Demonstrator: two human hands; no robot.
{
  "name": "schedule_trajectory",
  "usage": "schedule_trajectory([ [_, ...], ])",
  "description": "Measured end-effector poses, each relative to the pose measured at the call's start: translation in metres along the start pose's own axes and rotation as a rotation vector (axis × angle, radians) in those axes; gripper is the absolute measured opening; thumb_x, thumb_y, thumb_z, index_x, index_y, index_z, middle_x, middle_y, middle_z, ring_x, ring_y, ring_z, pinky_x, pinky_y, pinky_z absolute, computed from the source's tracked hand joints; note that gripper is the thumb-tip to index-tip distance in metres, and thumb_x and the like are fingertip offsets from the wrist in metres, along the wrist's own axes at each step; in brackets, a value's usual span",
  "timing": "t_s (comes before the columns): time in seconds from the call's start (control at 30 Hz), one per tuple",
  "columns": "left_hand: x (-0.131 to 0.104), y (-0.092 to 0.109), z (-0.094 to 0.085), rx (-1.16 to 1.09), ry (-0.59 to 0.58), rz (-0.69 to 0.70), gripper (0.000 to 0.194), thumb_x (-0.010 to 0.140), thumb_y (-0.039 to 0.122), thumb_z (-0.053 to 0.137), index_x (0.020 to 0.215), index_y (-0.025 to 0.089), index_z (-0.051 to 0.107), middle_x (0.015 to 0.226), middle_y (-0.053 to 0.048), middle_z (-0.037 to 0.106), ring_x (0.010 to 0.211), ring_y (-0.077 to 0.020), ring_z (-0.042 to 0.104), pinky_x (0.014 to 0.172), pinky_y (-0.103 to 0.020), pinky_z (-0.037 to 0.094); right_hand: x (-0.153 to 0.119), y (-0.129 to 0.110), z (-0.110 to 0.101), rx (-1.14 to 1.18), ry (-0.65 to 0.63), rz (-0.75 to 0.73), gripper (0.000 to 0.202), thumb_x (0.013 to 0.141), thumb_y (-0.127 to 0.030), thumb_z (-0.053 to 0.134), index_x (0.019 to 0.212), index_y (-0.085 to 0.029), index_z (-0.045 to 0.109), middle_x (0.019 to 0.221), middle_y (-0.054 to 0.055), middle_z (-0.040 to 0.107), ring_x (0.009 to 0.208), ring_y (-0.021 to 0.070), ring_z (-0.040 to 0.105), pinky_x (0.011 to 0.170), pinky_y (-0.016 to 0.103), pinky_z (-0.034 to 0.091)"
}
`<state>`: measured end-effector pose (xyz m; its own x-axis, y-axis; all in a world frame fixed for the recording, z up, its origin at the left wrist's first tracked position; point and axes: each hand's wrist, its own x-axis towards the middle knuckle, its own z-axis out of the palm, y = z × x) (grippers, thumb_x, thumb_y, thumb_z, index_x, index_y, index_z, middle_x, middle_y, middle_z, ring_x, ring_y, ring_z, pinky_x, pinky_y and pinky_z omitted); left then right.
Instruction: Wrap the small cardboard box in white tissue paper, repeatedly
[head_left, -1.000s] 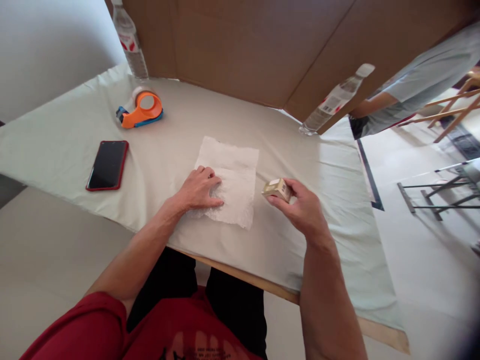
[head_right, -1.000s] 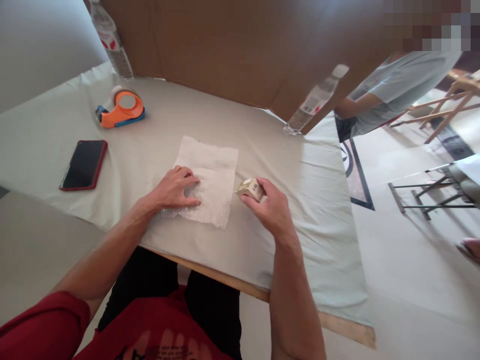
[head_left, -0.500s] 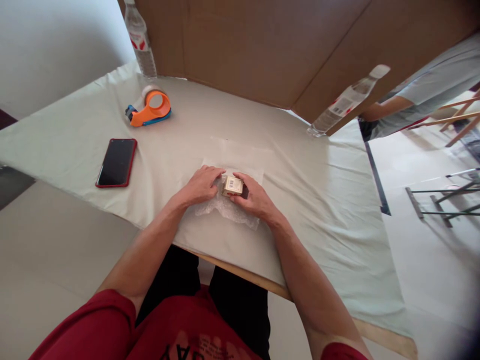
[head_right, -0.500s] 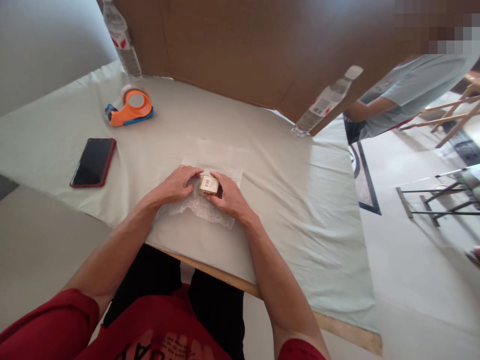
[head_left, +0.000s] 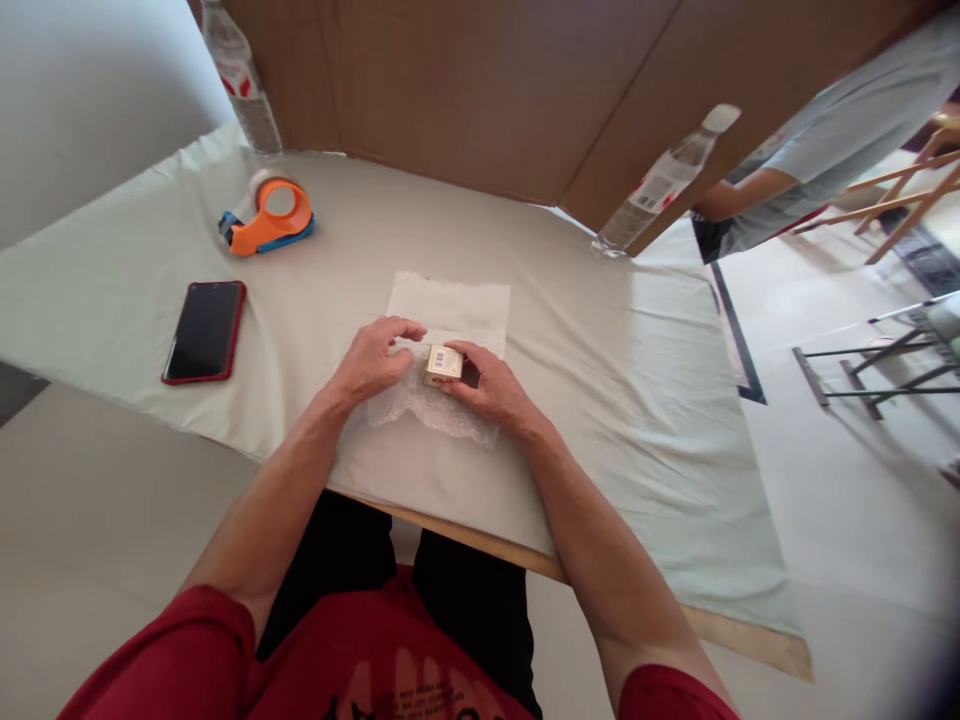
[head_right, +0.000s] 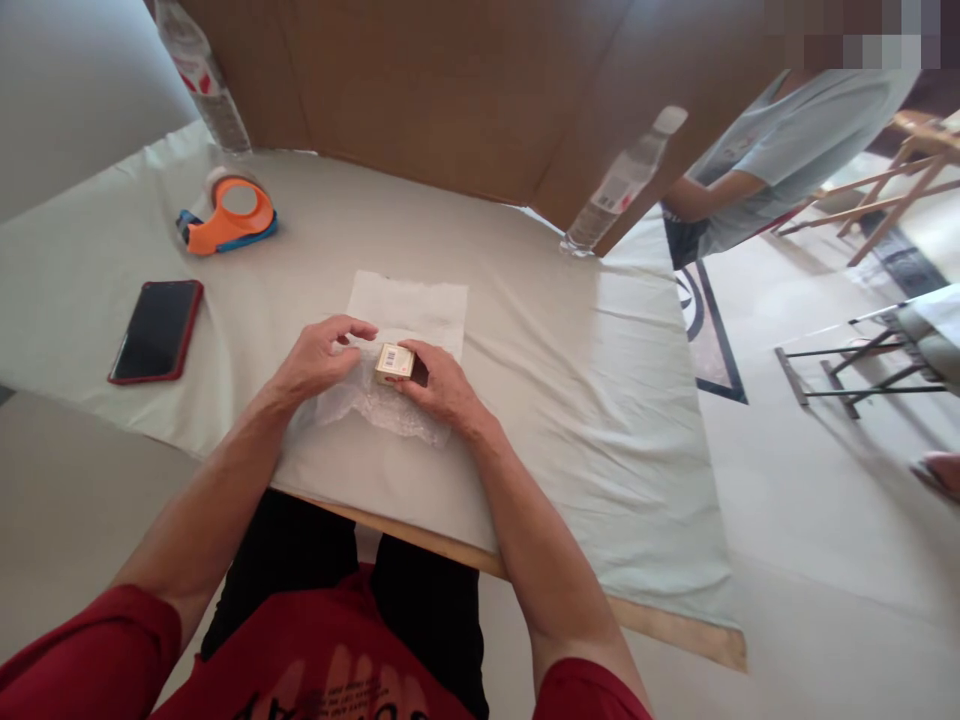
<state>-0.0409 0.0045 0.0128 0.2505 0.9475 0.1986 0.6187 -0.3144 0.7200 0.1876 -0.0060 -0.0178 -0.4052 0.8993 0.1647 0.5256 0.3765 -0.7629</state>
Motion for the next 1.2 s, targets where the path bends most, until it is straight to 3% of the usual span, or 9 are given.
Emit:
schedule_trajectory([
  [0.07,-0.010,0.013,-0.012,0.011,0.011,0.081,0.035,0.077,0.016,0.051,0.105,0.018,0.072,0.108,-0.008,0.075,0.100,-0.0230,0.067,0.083,-0.036,0.055,-0.001,0.001,-0.003,0.015,-0.026,0.002,0.062,0.078,-0.035,0.072,0.138,-0.026,0.056,0.142,0.010,0.063,0.127,0.0305,0.061,0.110,0.050,0.046],
  [0.23,-0.051,0.041,-0.030,0.317,-0.249,0.398,0.042,0.076,0.020,0.064,0.118,0.022,0.069,0.125,-0.011,0.067,0.123,-0.0319,0.057,0.105,-0.050,0.047,-0.002,-0.001,-0.005,0.096,-0.032,0.035,0.053,0.080,-0.031,0.068,0.131,-0.023,0.058,0.132,0.010,0.069,0.117,0.0272,0.066,0.104,0.045,0.050],
  [0.33,-0.066,0.040,-0.017,0.476,-0.219,0.374,0.046,0.072,0.014,0.067,0.118,0.020,0.070,0.134,-0.017,0.061,0.134,-0.0387,0.049,0.111,-0.057,0.042,-0.001,-0.004,-0.004,0.168,-0.025,0.043,0.045,0.078,-0.030,0.068,0.123,-0.022,0.061,0.124,0.009,0.072,0.112,0.0256,0.068,0.101,0.043,0.052],
  [0.53,-0.060,0.023,0.012,0.389,-0.057,0.301,0.014,0.085,0.012,0.060,0.083,0.020,0.071,0.134,-0.016,0.060,0.136,-0.0370,0.048,0.113,-0.058,0.042,0.000,-0.005,-0.004,0.240,-0.010,0.058,0.046,0.075,-0.031,0.072,0.119,-0.022,0.064,0.122,0.008,0.073,0.110,0.0241,0.069,0.100,0.040,0.052],
  [0.73,-0.040,0.021,0.011,0.128,-0.008,0.132,0.007,0.082,0.015,0.060,0.079,0.018,0.066,0.135,-0.014,0.061,0.122,-0.0283,0.061,0.099,-0.042,0.054,0.002,-0.003,-0.014,0.314,-0.127,0.099,0.053,0.077,-0.038,0.077,0.125,-0.021,0.064,0.127,0.010,0.072,0.117,0.0268,0.068,0.105,0.044,0.051],
  [0.87,-0.024,0.020,0.013,0.050,-0.025,0.052,0.003,0.079,0.017,0.060,0.078,0.019,0.063,0.131,-0.011,0.067,0.114,-0.0257,0.066,0.094,-0.038,0.055,-0.005,-0.005,-0.039,0.434,-0.165,0.141,0.070,0.087,-0.065,0.064,0.142,-0.023,0.056,0.146,0.013,0.060,0.134,0.0302,0.059,0.112,0.049,0.047],
  [1.03,-0.017,0.019,0.016,-0.074,-0.020,0.003,0.004,0.078,0.023,0.061,0.076,0.020,0.062,0.126,-0.008,0.071,0.113,-0.0246,0.067,0.084,-0.033,0.054,-0.014,-0.019,-0.054,0.229,-0.198,0.061,0.090,0.069,-0.061,0.084,0.146,-0.027,0.053,0.152,0.014,0.054,0.136,0.0344,0.056,0.110,0.053,0.048],
  [1.1,-0.017,0.019,0.018,-0.120,0.001,-0.003,0.007,0.079,0.026,0.061,0.076,0.020,0.062,0.127,-0.009,0.071,0.113,-0.0244,0.067,0.075,-0.029,0.052,-0.013,-0.024,-0.046,0.080,-0.104,0.040,0.075,0.069,-0.048,0.086,0.135,-0.024,0.061,0.143,0.014,0.061,0.128,0.0329,0.061,0.107,0.052,0.049],
  [1.2,-0.017,0.018,0.021,-0.194,0.031,-0.032,0.011,0.080,0.028,0.061,0.073,0.019,0.063,0.125,-0.009,0.073,0.112,-0.0239,0.067,0.072,-0.028,0.051,-0.008,-0.024,-0.029,0.033,0.043,0.002,0.021,0.081,-0.034,0.071,0.099,-0.022,0.070,0.126,0.011,0.071,0.115,0.0278,0.067,0.102,0.046,0.050],
])
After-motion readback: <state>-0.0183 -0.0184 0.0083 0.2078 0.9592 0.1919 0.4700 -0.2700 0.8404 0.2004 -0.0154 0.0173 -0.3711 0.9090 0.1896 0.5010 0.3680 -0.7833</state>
